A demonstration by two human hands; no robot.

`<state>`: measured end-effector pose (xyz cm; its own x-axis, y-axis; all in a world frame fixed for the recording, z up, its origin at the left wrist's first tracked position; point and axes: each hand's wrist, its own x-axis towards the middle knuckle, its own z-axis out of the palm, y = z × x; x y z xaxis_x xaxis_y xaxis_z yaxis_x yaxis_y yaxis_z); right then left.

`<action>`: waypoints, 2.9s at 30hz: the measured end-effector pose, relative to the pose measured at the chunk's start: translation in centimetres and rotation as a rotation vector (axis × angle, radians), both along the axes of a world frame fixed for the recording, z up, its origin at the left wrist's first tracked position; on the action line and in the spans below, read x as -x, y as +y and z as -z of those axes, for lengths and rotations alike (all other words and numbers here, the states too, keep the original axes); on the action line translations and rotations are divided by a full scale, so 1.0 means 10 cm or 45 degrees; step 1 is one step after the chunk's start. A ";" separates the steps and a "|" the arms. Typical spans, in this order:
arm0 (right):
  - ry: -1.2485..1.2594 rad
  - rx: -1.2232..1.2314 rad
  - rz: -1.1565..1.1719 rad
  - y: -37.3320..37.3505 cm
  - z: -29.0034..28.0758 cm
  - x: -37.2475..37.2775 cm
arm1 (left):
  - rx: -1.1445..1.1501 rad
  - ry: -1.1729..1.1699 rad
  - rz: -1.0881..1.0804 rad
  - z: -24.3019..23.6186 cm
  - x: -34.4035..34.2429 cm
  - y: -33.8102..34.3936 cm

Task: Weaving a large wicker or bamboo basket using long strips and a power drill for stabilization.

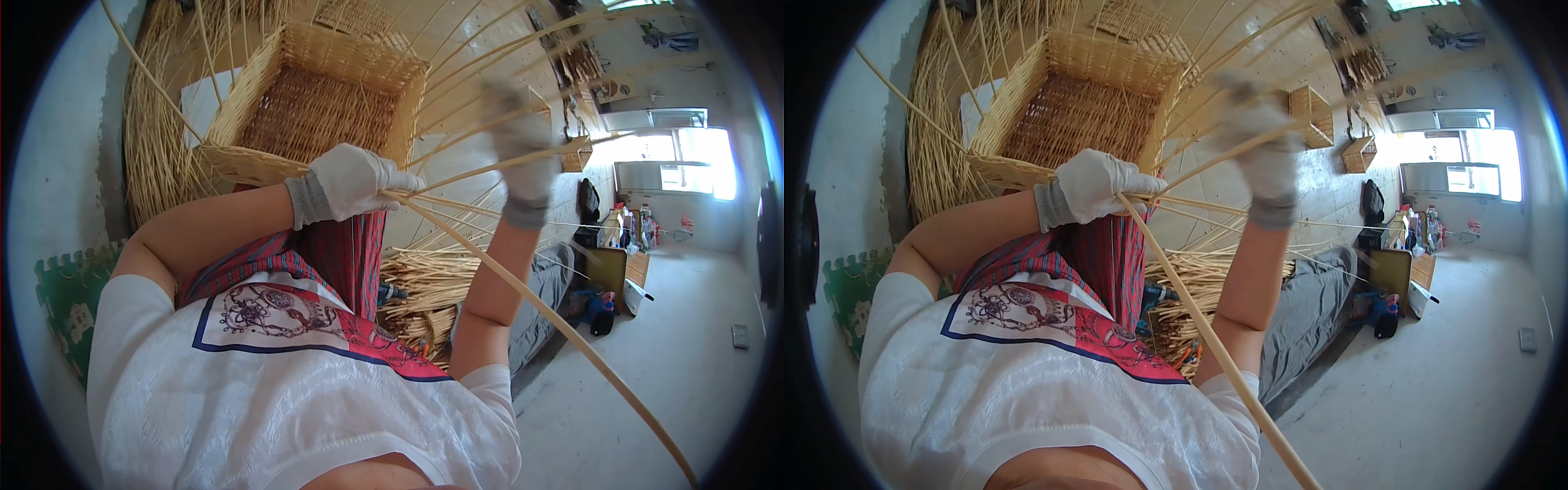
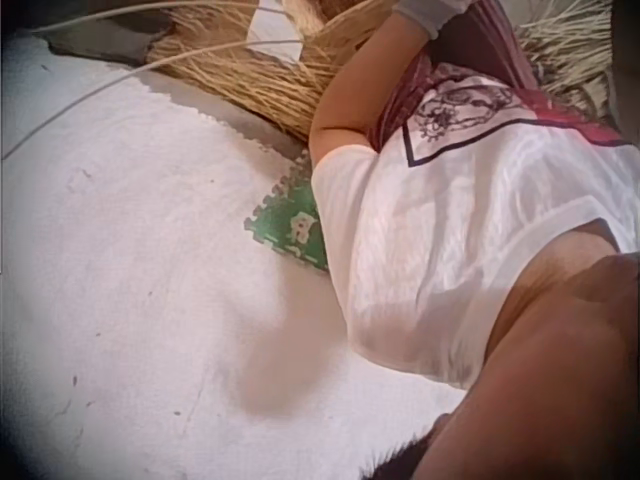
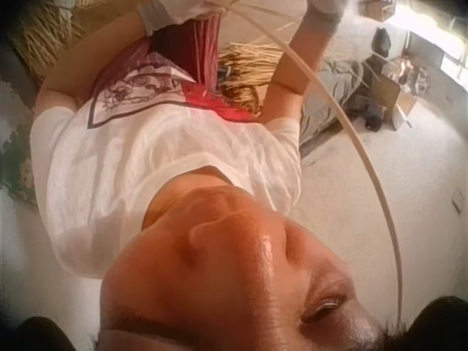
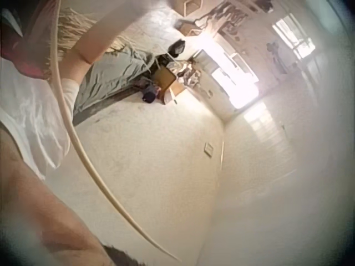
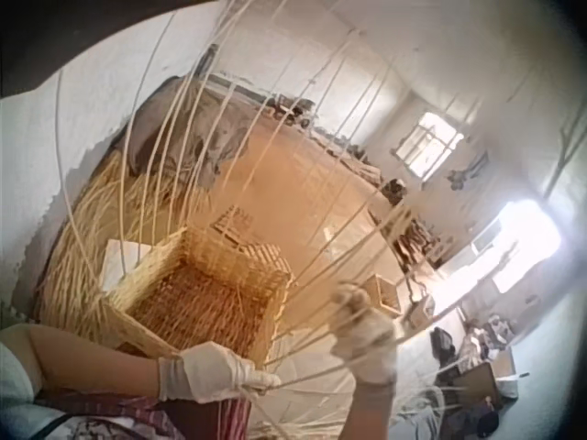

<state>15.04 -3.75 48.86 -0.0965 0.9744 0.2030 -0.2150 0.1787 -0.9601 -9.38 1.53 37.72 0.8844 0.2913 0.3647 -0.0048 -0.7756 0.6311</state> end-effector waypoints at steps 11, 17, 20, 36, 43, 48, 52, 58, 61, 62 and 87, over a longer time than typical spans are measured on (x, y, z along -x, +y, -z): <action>-1.824 0.409 0.509 -1.00 1.75 -0.07 | 0.320 0.147 0.132 -0.01 -0.03 0.10; -2.028 0.661 0.522 -0.75 0.91 0.52 | 0.024 0.172 0.429 -0.01 0.02 0.33; -1.044 0.095 0.235 -0.58 0.05 0.50 | 0.159 0.416 0.474 -0.05 0.03 0.42; -0.372 0.472 0.658 -1.32 0.73 -0.33 | 0.551 0.187 0.552 0.06 0.01 0.45; 0.268 0.831 0.520 -1.69 1.36 -0.57 | 0.417 0.094 0.531 0.10 -0.01 0.39; -0.017 0.793 0.437 -1.65 1.42 -0.54 | 0.486 0.195 0.567 0.15 0.00 0.36; 0.388 0.768 0.231 -1.49 1.28 -0.61 | 0.348 0.063 0.515 0.17 -0.01 0.33; -1.329 -0.304 0.188 -0.54 0.10 0.19 | 0.298 0.041 0.511 0.17 0.05 0.34; -1.949 -0.255 0.404 0.05 0.02 1.06 | 0.304 0.117 0.565 0.16 0.12 0.40; -2.070 -0.120 0.415 0.04 0.01 1.12 | 0.333 0.195 0.562 0.16 0.14 0.41; -0.371 -0.359 0.605 -0.96 0.45 0.52 | -0.381 0.223 0.654 0.00 0.38 0.18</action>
